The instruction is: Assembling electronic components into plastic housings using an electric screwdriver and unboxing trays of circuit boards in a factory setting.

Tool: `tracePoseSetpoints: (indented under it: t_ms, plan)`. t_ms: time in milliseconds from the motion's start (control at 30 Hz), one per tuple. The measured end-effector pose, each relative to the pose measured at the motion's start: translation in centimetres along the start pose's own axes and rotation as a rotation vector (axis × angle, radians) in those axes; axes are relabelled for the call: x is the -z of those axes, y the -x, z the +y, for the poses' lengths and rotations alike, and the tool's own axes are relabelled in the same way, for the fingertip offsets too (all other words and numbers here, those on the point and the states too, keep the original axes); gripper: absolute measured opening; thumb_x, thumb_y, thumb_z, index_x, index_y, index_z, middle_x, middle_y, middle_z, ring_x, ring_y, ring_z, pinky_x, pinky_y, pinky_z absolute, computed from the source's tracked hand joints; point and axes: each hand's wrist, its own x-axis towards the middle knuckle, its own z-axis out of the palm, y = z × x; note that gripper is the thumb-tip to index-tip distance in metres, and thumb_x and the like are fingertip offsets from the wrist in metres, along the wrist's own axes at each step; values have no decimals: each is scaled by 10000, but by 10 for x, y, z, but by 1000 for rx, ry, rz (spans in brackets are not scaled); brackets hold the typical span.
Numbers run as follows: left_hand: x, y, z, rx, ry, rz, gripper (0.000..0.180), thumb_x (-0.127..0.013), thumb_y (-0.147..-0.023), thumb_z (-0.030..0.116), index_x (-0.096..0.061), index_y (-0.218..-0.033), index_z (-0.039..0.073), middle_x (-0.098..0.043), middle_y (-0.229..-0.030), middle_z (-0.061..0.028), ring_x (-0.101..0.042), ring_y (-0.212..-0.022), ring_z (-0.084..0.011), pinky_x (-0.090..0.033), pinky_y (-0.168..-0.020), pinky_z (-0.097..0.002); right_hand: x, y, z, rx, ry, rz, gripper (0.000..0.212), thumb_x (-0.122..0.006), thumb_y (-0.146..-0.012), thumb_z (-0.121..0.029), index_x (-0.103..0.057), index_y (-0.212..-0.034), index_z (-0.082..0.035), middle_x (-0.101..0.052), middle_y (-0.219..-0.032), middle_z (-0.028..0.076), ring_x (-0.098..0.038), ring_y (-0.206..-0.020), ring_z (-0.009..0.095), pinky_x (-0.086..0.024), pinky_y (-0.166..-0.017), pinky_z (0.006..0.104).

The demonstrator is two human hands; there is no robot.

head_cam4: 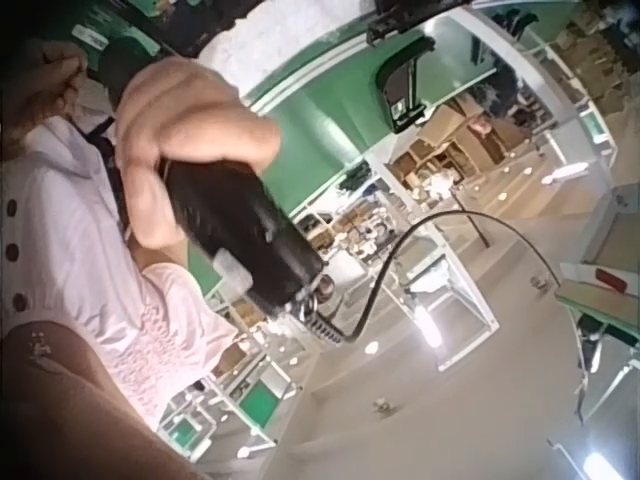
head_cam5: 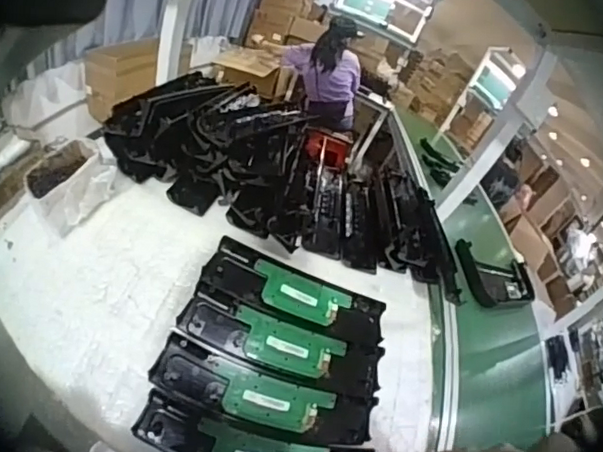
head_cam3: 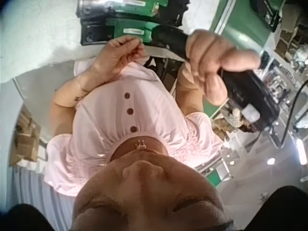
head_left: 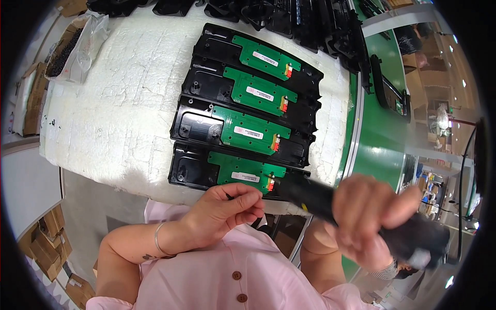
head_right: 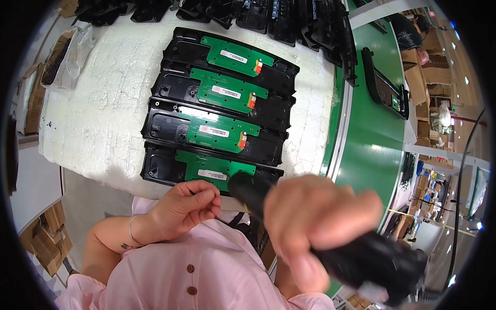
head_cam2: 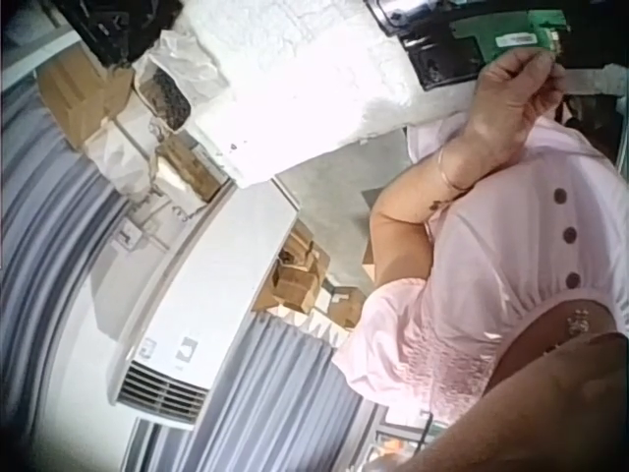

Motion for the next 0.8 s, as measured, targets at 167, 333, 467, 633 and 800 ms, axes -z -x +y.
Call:
tracePoseSetpoints:
  t_ms: [167,333,467,633,800]
  plan:
    - [1,0,-1,-41,77,-25,165,-526,-854,135,-566,-961,16,-597,-847,-65,-586,-754,-127,-493,-696,-226,-3,4,-21,49,-115,-126,330,-714,-574,-3,-433,-706,-115,-529,-522,-20,-519,-424,62,-455,-418,180]
    - [0,0,-3,-18,61,-73,155,-517,-860,141,-563,-949,22,-596,-834,-60,-585,-749,-124,-487,-688,-223,6,6,-23,14,-162,-248,338,-705,-548,19,-437,-711,-106,-539,-522,-13,-530,-426,71,-472,-430,195]
    - [-2,1,-3,-10,81,-84,154,-522,-857,144,-563,-943,23,-597,-834,-61,-586,-744,-126,-487,-688,-223,6,9,-26,21,-181,-231,323,-684,-535,32,-439,-696,-104,-543,-514,-7,-531,-422,72,-474,-428,199]
    - [-4,1,-2,5,8,-63,151,-537,-848,146,-571,-923,19,-600,-822,-65,-586,-736,-136,-483,-682,-230,2,13,-27,72,-157,-108,307,-664,-529,39,-441,-683,-105,-542,-506,-8,-527,-412,72,-473,-423,195]
    - [1,-1,3,3,-112,-113,145,-553,-838,143,-583,-903,18,-603,-806,-68,-585,-733,-147,-477,-669,-245,2,13,-28,39,-136,-167,302,-645,-554,40,-431,-710,-105,-543,-517,-11,-534,-426,66,-446,-418,172]
